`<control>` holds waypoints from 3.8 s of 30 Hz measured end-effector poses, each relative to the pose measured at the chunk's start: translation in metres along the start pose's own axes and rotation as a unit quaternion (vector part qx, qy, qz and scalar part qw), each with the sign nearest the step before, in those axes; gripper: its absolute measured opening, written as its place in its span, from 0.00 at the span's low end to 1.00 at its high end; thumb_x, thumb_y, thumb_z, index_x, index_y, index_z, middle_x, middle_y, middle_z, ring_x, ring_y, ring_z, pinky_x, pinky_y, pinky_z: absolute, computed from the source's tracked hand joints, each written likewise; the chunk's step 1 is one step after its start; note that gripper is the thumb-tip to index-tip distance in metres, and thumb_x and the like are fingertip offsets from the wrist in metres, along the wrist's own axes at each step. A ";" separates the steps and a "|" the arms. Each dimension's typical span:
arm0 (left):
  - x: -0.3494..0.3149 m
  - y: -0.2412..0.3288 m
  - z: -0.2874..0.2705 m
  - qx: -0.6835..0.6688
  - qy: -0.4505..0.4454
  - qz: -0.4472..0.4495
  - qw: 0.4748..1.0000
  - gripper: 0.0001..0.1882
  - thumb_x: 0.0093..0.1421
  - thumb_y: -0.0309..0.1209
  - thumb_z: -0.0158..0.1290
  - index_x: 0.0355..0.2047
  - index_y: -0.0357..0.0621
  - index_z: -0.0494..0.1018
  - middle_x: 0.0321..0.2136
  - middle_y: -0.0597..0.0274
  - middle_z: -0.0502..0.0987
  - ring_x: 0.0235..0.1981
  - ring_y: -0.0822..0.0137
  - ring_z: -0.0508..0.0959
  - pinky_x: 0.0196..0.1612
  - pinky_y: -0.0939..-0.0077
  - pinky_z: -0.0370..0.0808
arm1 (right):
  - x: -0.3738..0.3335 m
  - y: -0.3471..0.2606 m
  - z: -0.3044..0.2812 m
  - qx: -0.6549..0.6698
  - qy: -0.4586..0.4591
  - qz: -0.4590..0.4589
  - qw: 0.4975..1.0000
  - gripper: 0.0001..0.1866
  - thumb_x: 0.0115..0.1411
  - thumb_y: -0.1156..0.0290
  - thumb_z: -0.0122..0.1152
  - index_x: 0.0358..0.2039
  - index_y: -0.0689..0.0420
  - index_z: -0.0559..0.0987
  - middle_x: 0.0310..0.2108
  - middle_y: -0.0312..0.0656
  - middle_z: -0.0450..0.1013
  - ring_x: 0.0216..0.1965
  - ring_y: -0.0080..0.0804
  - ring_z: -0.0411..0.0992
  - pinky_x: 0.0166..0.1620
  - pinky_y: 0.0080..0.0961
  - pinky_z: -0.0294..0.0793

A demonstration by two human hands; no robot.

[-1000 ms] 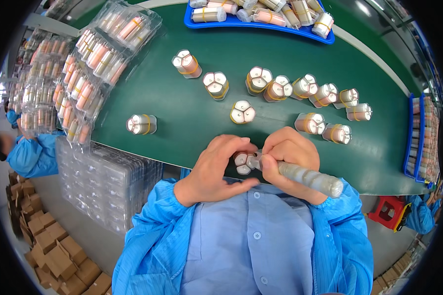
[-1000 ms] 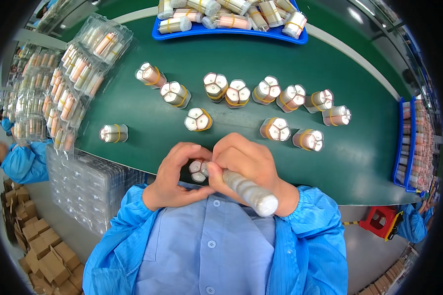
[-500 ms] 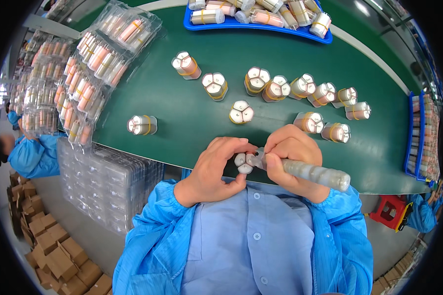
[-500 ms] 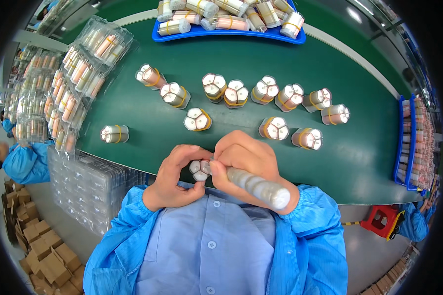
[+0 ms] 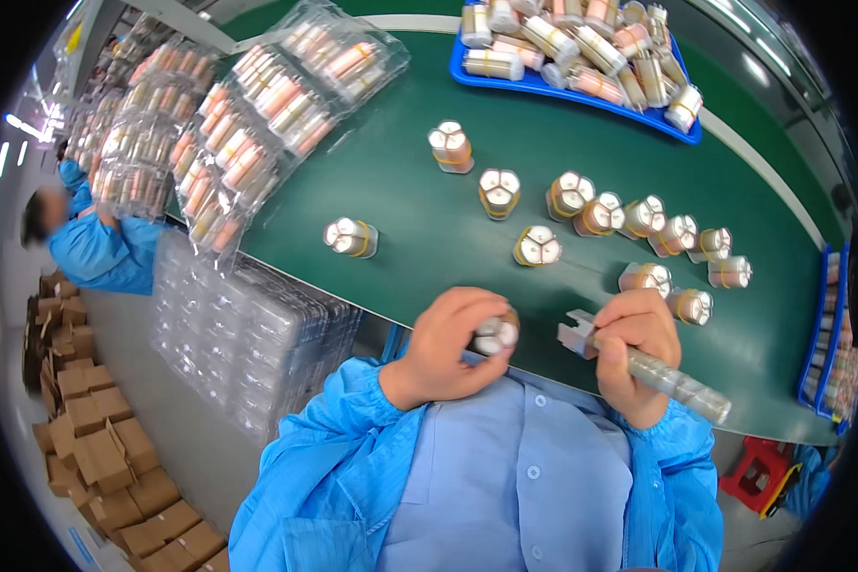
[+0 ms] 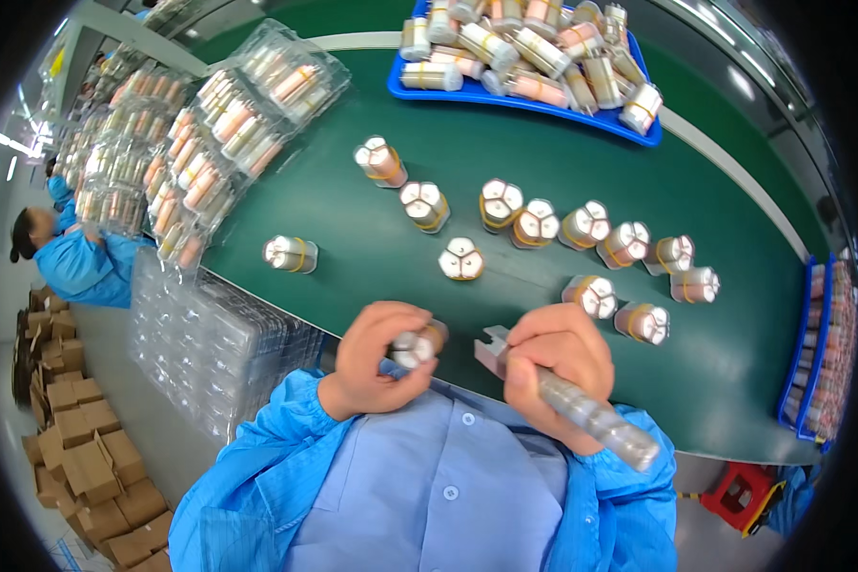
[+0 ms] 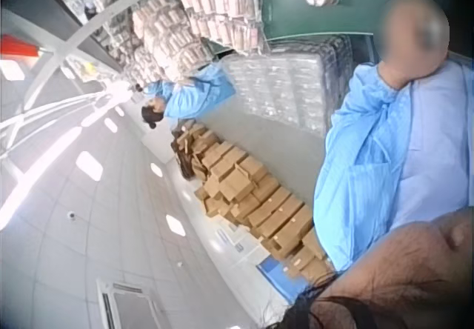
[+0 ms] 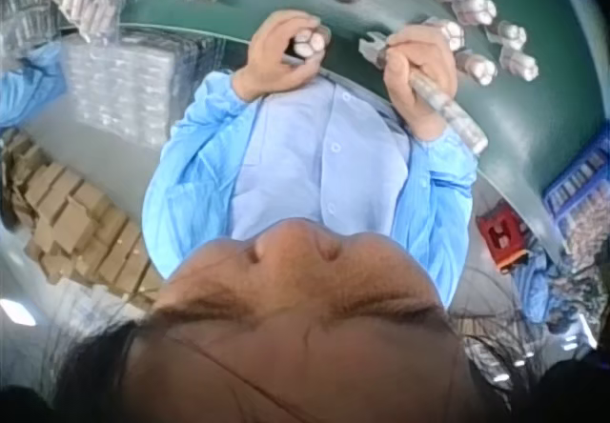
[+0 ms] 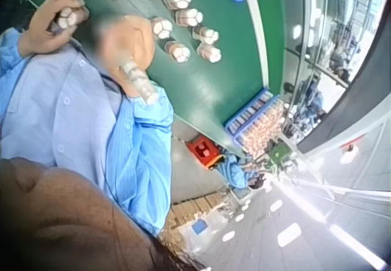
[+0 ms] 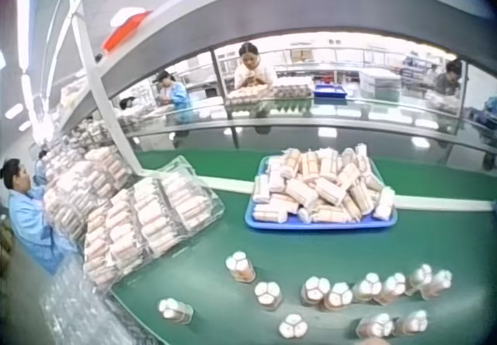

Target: The recorder is assembling small white cylindrical components at a production line station.

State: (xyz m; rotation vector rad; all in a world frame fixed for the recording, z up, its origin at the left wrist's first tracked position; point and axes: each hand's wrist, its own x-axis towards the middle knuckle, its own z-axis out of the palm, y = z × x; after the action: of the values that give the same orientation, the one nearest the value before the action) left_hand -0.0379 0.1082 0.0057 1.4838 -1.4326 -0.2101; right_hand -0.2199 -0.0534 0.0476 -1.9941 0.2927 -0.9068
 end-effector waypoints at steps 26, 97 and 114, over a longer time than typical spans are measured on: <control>0.135 -0.065 -0.162 0.448 0.145 0.007 0.882 0.23 0.59 0.21 0.55 0.56 0.38 0.71 0.45 0.44 0.78 0.45 0.44 0.80 0.47 0.57 0.77 | 0.004 0.002 0.013 -0.050 -0.028 -0.114 0.992 0.10 0.42 0.80 0.69 0.25 0.55 0.76 0.29 0.39 0.75 0.21 0.32 0.74 0.22 0.27 0.73; 0.044 -0.002 0.030 -0.042 -0.067 0.023 0.997 0.32 0.43 0.16 0.65 0.51 0.37 0.71 0.42 0.51 0.78 0.39 0.56 0.79 0.43 0.65 0.77 | 0.011 0.006 -0.006 -0.002 0.020 0.004 1.000 0.08 0.61 0.75 0.62 0.25 0.58 0.74 0.33 0.43 0.76 0.26 0.28 0.70 0.28 0.27 0.69; 0.041 0.001 0.031 0.066 -0.073 -0.023 0.995 0.39 0.42 0.26 0.73 0.55 0.40 0.68 0.38 0.55 0.77 0.42 0.51 0.77 0.46 0.61 0.76 | 0.015 0.018 0.004 -0.046 -0.009 -0.030 0.998 0.10 0.50 0.82 0.68 0.24 0.58 0.73 0.30 0.41 0.74 0.20 0.29 0.70 0.22 0.25 0.68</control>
State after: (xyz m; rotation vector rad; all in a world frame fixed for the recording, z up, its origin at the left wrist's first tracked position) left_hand -0.0488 0.0585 0.0125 1.6391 -1.5554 -0.2606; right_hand -0.2036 -0.0692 0.0389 -2.1048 0.2704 -0.9282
